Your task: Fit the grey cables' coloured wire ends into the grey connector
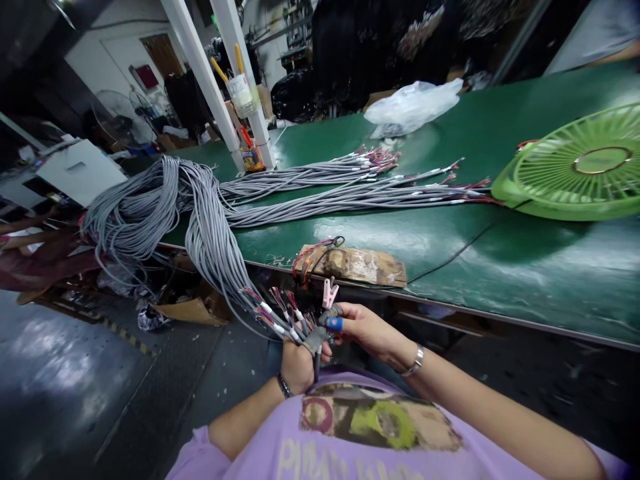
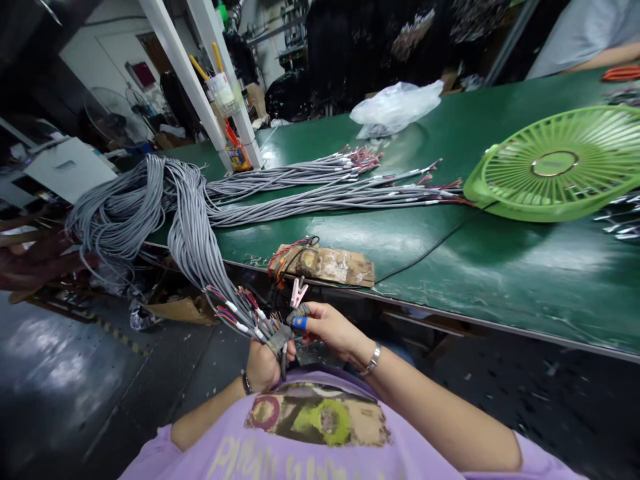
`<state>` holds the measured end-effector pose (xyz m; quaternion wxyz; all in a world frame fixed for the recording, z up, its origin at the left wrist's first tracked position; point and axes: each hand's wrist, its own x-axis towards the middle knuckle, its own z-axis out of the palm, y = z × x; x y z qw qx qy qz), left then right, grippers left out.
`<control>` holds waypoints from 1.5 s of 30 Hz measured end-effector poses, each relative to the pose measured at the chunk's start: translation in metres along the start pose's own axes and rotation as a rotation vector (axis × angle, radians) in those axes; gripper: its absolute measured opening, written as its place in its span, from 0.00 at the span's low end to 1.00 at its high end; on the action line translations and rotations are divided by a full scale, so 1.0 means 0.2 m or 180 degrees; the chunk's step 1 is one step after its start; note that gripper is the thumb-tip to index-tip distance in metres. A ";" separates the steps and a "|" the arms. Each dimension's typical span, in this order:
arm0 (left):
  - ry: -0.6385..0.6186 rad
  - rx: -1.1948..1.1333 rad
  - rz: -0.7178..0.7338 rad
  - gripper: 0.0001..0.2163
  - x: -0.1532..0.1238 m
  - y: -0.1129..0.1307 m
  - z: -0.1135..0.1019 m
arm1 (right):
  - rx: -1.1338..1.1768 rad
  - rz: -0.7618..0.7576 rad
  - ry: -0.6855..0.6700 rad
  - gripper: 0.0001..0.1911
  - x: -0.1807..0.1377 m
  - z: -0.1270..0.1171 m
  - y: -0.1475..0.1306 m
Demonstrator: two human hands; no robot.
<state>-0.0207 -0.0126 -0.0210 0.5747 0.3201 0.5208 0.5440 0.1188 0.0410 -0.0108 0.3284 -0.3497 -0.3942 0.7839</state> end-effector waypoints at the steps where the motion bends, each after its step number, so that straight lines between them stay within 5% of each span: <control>1: -0.0014 -0.0028 -0.0030 0.14 0.00 0.00 0.00 | -0.0003 -0.0016 0.0020 0.14 0.00 0.00 0.00; 7: -0.0204 -0.0408 -0.0272 0.15 0.01 0.02 -0.01 | 0.0529 0.0250 -0.0204 0.12 0.02 -0.01 0.04; 15: -0.1203 0.0001 -0.0743 0.15 -0.01 0.01 -0.05 | 0.1116 0.0232 0.0109 0.10 0.05 0.02 0.08; 22: -0.0274 -0.0237 -0.0277 0.13 -0.01 0.02 -0.03 | 0.1460 0.0273 0.0387 0.07 0.04 -0.07 0.09; 30: 0.0008 -0.0267 -0.0117 0.13 0.00 0.06 0.01 | 0.1265 0.0366 0.0333 0.15 0.07 -0.08 0.01; 34: 0.0071 -0.0318 0.0011 0.12 0.02 0.08 0.05 | 0.0608 -0.0184 0.0214 0.18 0.11 -0.04 -0.03; 38: 0.0172 -0.0370 0.0048 0.13 0.05 0.09 0.09 | -0.0125 -0.0939 0.0902 0.22 0.14 -0.02 -0.02; 45: 0.0240 -0.0272 0.0110 0.12 0.07 0.05 0.09 | 0.1285 -0.0290 0.0548 0.21 0.19 0.01 -0.02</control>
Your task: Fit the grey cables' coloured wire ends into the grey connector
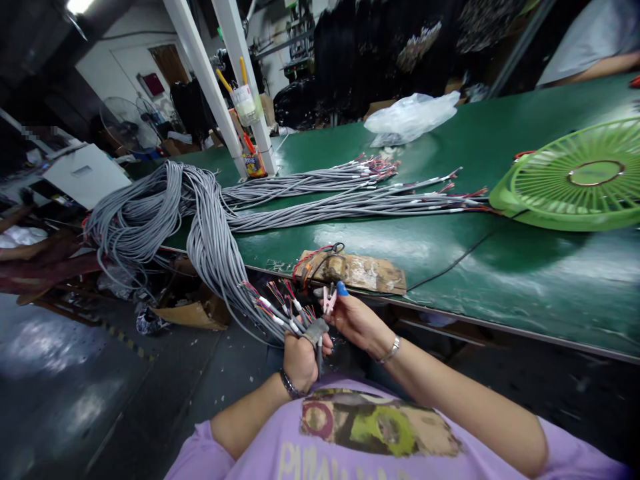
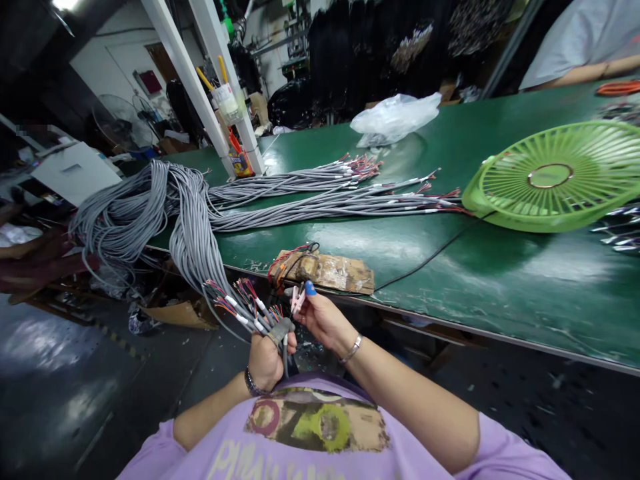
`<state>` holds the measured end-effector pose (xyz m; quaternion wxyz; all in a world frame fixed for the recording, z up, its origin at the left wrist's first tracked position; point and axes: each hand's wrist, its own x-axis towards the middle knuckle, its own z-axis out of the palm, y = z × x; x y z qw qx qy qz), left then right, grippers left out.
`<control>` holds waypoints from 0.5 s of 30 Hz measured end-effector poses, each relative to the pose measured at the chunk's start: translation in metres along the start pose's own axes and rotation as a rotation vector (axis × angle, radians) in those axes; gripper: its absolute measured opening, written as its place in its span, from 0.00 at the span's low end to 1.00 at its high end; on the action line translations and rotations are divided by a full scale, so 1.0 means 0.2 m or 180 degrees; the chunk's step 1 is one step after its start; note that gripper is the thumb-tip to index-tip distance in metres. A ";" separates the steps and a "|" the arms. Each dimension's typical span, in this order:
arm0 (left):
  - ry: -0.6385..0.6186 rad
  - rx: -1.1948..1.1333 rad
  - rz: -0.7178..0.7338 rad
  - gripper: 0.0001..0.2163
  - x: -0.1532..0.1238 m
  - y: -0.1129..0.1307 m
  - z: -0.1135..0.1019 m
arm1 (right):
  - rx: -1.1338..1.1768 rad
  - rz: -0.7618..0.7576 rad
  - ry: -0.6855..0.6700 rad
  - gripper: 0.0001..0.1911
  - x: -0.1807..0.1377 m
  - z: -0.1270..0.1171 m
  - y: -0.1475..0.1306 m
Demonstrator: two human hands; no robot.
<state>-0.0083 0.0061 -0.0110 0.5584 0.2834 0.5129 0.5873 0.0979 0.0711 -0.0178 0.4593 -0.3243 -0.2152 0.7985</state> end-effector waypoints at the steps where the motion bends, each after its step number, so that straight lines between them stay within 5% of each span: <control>1: 0.0010 0.0026 -0.0004 0.12 0.00 -0.01 0.00 | 0.0101 -0.0043 0.0034 0.20 0.01 0.01 0.00; 7: 0.0024 0.0111 -0.0029 0.13 0.00 -0.02 -0.01 | 0.0219 -0.0078 0.0096 0.18 0.01 0.01 0.02; 15: 0.0025 0.0132 -0.0049 0.13 -0.04 -0.01 -0.05 | -0.0025 0.0306 -0.0595 0.22 -0.13 -0.11 0.02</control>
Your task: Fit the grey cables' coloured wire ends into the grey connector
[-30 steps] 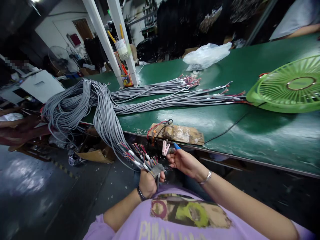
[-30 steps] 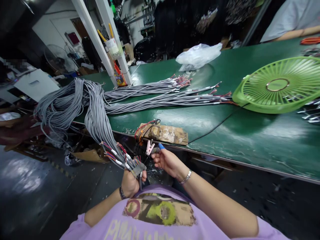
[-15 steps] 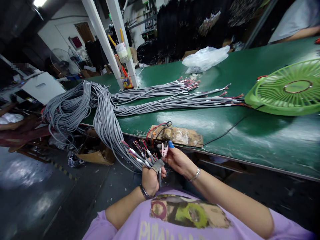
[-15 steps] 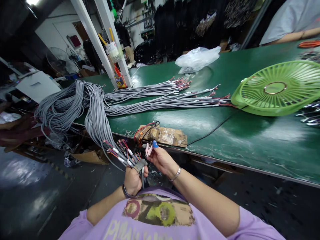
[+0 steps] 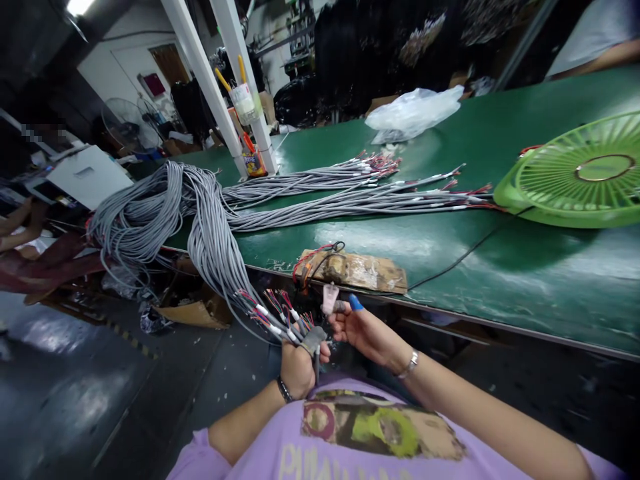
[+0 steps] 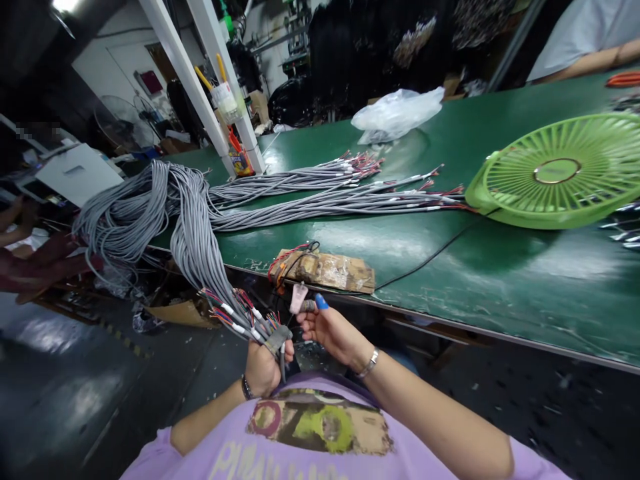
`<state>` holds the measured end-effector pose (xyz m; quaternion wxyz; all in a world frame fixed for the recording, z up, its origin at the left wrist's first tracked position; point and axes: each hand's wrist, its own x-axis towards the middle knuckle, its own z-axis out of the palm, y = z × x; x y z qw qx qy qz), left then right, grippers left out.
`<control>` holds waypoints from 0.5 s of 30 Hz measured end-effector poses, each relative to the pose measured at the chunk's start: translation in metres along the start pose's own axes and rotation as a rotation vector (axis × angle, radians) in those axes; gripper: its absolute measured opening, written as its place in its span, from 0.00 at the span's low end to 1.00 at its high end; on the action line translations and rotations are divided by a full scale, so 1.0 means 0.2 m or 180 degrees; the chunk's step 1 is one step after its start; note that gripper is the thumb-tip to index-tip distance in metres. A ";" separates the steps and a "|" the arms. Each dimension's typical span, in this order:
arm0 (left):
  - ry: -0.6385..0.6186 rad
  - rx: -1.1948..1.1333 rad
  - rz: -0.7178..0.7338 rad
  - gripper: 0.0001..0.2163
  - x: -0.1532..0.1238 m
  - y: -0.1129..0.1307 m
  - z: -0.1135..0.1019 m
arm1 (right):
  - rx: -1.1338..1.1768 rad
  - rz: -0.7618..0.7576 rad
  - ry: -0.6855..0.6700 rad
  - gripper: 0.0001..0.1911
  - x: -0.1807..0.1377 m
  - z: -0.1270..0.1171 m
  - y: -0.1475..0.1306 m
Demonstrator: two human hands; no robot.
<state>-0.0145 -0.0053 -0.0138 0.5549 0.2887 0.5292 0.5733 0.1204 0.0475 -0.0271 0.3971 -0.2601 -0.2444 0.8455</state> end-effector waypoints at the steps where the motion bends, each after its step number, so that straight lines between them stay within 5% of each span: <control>1: 0.0012 0.0011 0.0012 0.13 0.00 0.00 -0.01 | -0.0161 0.0000 -0.0098 0.22 -0.02 0.00 0.01; 7: -0.0016 0.0099 0.0149 0.12 -0.01 -0.01 -0.02 | -0.1459 -0.0452 0.0214 0.17 -0.07 0.05 0.02; 15: -0.0550 0.0054 0.0025 0.13 -0.03 0.02 -0.04 | -0.0758 -0.0097 -0.0049 0.15 -0.04 0.05 0.05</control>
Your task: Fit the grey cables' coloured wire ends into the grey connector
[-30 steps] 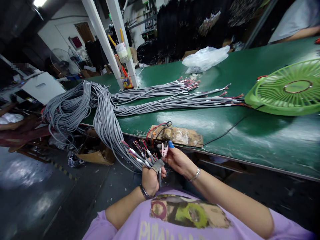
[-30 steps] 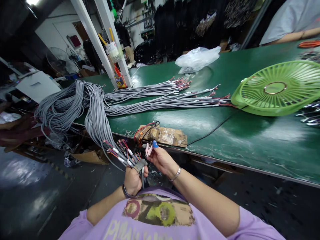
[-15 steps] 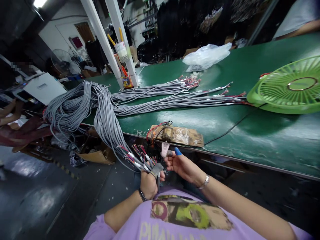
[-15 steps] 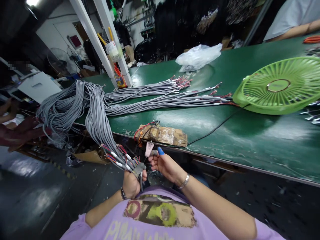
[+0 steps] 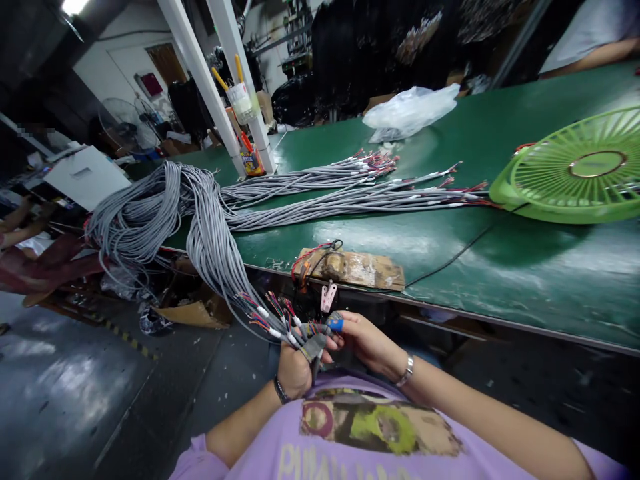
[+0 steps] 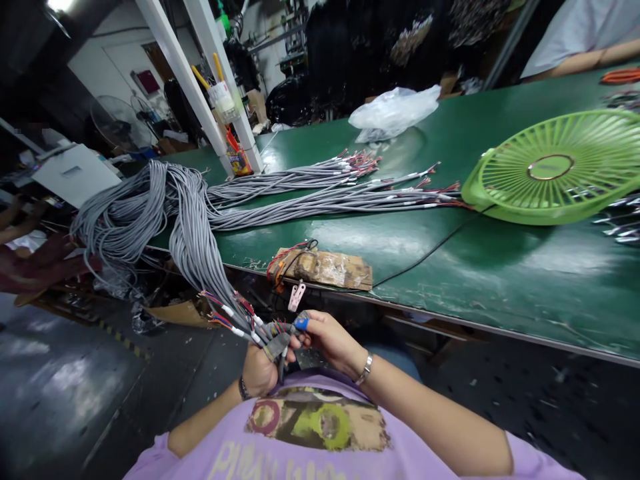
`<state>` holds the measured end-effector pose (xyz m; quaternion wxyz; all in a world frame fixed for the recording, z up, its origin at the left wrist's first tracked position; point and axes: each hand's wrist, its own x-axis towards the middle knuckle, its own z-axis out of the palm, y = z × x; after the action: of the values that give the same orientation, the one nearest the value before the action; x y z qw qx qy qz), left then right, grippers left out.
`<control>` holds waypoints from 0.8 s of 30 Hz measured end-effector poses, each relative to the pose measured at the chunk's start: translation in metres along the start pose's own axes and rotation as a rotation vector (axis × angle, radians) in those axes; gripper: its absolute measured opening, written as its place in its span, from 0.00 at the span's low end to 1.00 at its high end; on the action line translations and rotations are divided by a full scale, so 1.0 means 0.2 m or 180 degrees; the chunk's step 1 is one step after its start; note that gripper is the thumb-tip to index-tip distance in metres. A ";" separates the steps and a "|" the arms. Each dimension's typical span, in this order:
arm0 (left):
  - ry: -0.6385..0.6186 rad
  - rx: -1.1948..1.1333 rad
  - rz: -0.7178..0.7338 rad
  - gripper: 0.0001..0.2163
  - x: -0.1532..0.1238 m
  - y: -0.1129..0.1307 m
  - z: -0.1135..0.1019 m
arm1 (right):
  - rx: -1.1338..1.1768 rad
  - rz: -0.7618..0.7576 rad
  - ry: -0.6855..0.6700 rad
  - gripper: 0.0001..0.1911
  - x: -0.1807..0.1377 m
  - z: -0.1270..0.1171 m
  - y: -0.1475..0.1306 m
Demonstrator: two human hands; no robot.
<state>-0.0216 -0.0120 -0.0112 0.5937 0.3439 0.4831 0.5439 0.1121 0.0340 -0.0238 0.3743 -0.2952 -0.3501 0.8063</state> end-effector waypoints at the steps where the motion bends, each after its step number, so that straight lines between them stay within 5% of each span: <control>1: -0.0107 -0.0040 -0.0038 0.12 0.00 0.00 -0.01 | 0.0094 0.0035 -0.0004 0.14 0.01 -0.01 0.01; 6: -0.0033 -0.0313 0.0031 0.11 0.01 0.02 -0.03 | 0.0768 0.0163 0.0517 0.13 0.06 -0.07 -0.03; 15: 0.0228 -0.0273 0.0492 0.10 0.05 0.02 0.03 | 0.0793 -0.0029 0.0054 0.18 0.14 -0.01 -0.11; 24: 0.0307 0.0035 0.0500 0.11 0.08 -0.05 0.04 | 0.1026 0.0049 0.0130 0.19 0.17 0.02 -0.08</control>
<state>-0.0117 0.0025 -0.0209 0.5234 0.3574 0.4856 0.6021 0.0971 0.0682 -0.0156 0.4177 -0.2504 -0.2062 0.8487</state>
